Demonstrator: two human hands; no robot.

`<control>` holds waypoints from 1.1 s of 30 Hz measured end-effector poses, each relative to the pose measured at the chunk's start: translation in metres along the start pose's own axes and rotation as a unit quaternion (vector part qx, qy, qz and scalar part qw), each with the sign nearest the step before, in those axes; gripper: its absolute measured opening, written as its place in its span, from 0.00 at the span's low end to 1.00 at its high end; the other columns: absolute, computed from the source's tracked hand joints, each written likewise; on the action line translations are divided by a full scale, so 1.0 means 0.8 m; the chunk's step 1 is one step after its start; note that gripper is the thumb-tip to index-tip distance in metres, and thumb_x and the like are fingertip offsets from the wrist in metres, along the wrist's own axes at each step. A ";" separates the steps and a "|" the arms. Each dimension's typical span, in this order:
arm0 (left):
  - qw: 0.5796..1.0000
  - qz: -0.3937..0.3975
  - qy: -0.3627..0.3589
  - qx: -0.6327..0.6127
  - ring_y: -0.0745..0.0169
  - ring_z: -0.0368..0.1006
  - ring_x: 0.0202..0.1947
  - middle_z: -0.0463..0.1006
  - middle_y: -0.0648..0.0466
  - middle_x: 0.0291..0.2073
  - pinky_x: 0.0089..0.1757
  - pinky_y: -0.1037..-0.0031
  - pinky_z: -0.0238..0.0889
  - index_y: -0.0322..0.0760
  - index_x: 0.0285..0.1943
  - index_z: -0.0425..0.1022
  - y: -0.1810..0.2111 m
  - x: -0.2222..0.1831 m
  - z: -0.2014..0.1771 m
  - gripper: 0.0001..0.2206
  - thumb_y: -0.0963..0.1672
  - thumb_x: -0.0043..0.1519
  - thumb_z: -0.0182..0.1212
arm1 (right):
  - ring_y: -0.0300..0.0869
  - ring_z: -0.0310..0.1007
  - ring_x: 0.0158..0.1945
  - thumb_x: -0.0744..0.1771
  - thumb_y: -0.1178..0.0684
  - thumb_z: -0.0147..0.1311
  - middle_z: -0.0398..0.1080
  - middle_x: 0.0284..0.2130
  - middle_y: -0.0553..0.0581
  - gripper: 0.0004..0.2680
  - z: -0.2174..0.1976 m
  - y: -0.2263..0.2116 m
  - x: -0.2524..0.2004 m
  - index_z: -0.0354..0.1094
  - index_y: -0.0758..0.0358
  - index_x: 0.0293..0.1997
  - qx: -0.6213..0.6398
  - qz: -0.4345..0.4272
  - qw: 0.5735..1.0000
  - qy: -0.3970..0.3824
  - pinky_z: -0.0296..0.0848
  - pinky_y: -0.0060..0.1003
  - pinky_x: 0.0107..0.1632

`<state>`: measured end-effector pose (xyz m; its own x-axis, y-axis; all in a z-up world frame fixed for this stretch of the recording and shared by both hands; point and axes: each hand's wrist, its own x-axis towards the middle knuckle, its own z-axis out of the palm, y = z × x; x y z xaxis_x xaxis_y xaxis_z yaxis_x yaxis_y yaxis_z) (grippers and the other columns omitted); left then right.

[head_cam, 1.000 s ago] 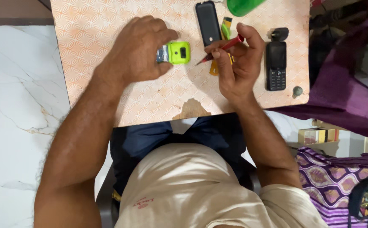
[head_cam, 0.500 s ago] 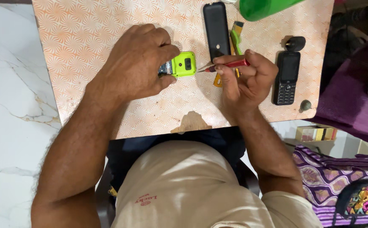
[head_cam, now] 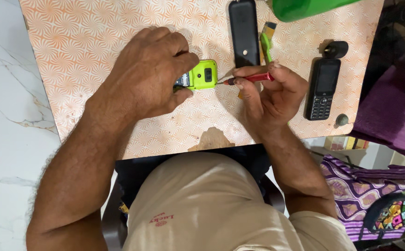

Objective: The person removes the back cover and battery from a mobile phone, then uses a screwdriver to remove several small screws from the internal frame of the device.

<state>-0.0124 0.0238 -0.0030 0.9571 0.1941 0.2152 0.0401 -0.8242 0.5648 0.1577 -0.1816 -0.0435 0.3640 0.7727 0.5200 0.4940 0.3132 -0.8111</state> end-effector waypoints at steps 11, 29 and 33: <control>1.000 0.004 -0.015 -0.011 0.44 0.71 0.51 0.76 0.45 0.46 0.54 0.55 0.61 0.35 0.54 0.81 -0.004 -0.004 -0.008 0.28 0.42 0.41 0.76 | 0.49 0.80 0.40 0.68 0.67 0.60 0.76 0.38 0.65 0.18 -0.012 -0.011 0.024 0.59 0.61 0.62 -0.089 -0.074 0.992 -0.041 0.76 0.40 0.45; 0.999 0.001 -0.029 -0.019 0.43 0.72 0.47 0.76 0.46 0.41 0.50 0.54 0.62 0.33 0.51 0.81 -0.009 -0.004 -0.010 0.24 0.42 0.42 0.75 | 0.45 0.79 0.43 0.64 0.64 0.69 0.75 0.39 0.63 0.11 -0.008 -0.023 0.055 0.73 0.68 0.48 -0.029 -0.127 0.990 -0.057 0.81 0.32 0.38; 0.999 0.010 -0.024 -0.019 0.43 0.72 0.47 0.76 0.46 0.41 0.50 0.54 0.63 0.33 0.51 0.82 -0.011 -0.005 -0.009 0.25 0.42 0.42 0.76 | 0.47 0.81 0.41 0.65 0.66 0.66 0.76 0.38 0.65 0.09 -0.011 -0.026 0.057 0.72 0.71 0.47 0.005 -0.110 0.992 -0.055 0.85 0.33 0.38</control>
<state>-0.0189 0.0343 -0.0031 0.9701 0.1516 0.1895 0.0106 -0.8067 0.5909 0.1708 -0.1576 -0.0010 0.1587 0.7405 0.6531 0.5433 0.4868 -0.6840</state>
